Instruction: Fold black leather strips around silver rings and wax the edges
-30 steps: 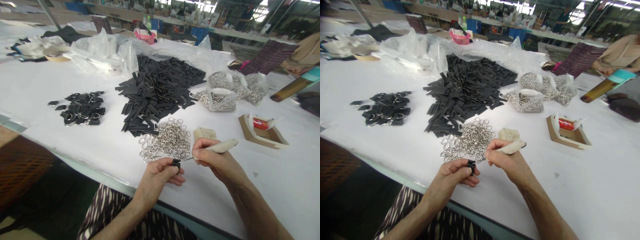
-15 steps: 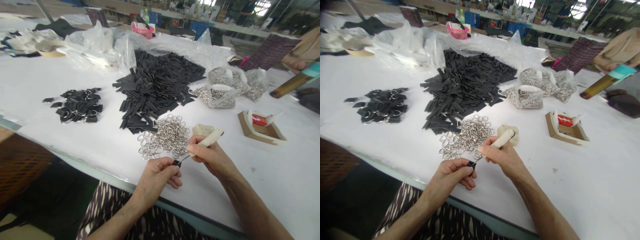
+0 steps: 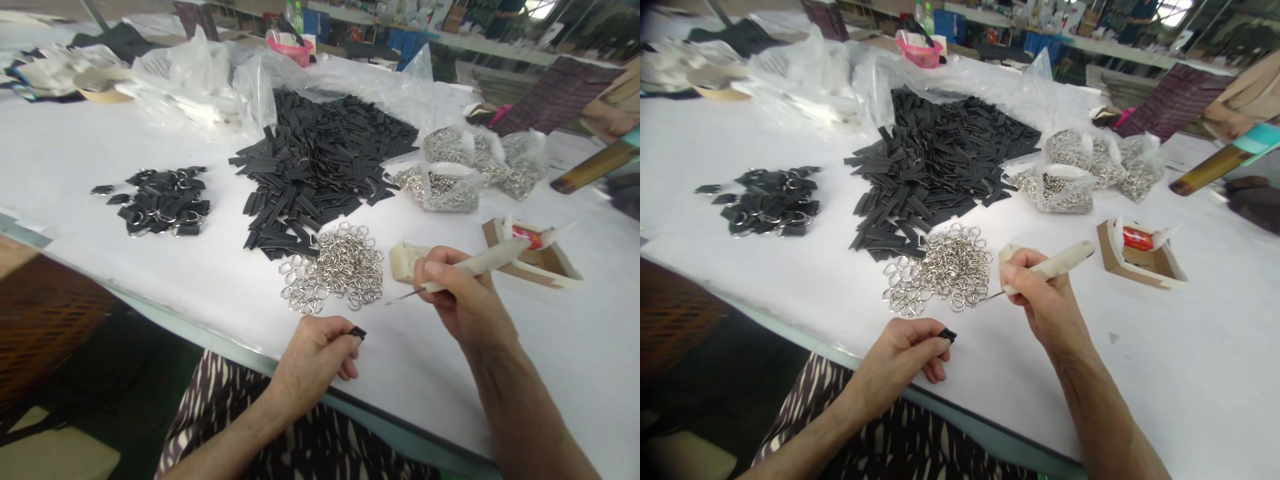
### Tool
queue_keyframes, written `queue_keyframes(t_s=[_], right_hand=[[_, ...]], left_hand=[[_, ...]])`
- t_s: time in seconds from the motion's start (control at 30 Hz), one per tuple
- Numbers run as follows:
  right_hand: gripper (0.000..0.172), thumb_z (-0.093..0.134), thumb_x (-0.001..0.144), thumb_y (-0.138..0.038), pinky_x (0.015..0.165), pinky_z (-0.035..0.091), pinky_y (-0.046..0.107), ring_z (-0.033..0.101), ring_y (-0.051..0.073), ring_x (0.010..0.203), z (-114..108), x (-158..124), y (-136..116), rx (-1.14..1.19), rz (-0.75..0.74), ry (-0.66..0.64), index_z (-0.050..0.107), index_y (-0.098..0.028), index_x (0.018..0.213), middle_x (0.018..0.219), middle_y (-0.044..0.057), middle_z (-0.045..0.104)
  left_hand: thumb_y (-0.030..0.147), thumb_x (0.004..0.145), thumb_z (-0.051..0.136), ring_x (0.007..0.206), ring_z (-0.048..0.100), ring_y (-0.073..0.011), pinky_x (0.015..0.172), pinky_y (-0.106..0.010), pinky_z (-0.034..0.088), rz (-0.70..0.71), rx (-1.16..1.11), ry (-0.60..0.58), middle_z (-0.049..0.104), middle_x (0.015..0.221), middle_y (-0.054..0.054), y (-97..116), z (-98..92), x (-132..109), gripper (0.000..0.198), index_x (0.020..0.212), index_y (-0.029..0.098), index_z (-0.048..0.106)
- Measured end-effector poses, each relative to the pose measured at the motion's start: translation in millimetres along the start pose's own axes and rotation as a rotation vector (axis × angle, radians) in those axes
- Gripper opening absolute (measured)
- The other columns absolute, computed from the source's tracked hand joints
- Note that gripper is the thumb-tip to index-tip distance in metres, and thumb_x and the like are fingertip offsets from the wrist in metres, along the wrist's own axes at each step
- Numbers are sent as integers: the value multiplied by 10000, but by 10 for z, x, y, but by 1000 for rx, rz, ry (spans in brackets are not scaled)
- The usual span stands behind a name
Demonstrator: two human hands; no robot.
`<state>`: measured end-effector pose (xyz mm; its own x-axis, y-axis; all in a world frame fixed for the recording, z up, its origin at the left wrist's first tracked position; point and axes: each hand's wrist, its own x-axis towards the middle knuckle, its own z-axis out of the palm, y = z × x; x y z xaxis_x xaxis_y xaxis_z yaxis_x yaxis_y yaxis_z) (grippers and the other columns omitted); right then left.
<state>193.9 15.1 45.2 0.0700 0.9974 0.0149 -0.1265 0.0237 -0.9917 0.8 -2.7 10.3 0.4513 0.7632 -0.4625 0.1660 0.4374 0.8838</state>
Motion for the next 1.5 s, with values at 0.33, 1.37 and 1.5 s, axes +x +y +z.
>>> queue_keyframes(t_s=[0.33,1.37,1.5], right_hand=[[229,597,782,-235,448,105,262,223,76,451,-28,23,16,70,18,-26,486,-168,594,509,-38,367],[245,606,817,-456,539,344,304,509,205,648,-44,-5,218,-537,-54,107,605,-227,905,619,16,564],[241,602,819,-464,569,365,309,484,185,605,-26,6,242,-563,-64,89,603,-234,889,585,-3,539]], left_hand=[[235,730,582,439,559,-121,463,-214,453,-47,-342,-62,600,527,-43,15,-91,64,175,610,112,613],[-85,776,408,638,597,-98,614,-179,538,448,-707,1035,530,634,-21,587,-2111,151,230,675,113,468],[-27,758,516,777,627,-154,761,-266,536,549,-596,988,592,781,-48,499,-1873,259,142,769,111,550]])
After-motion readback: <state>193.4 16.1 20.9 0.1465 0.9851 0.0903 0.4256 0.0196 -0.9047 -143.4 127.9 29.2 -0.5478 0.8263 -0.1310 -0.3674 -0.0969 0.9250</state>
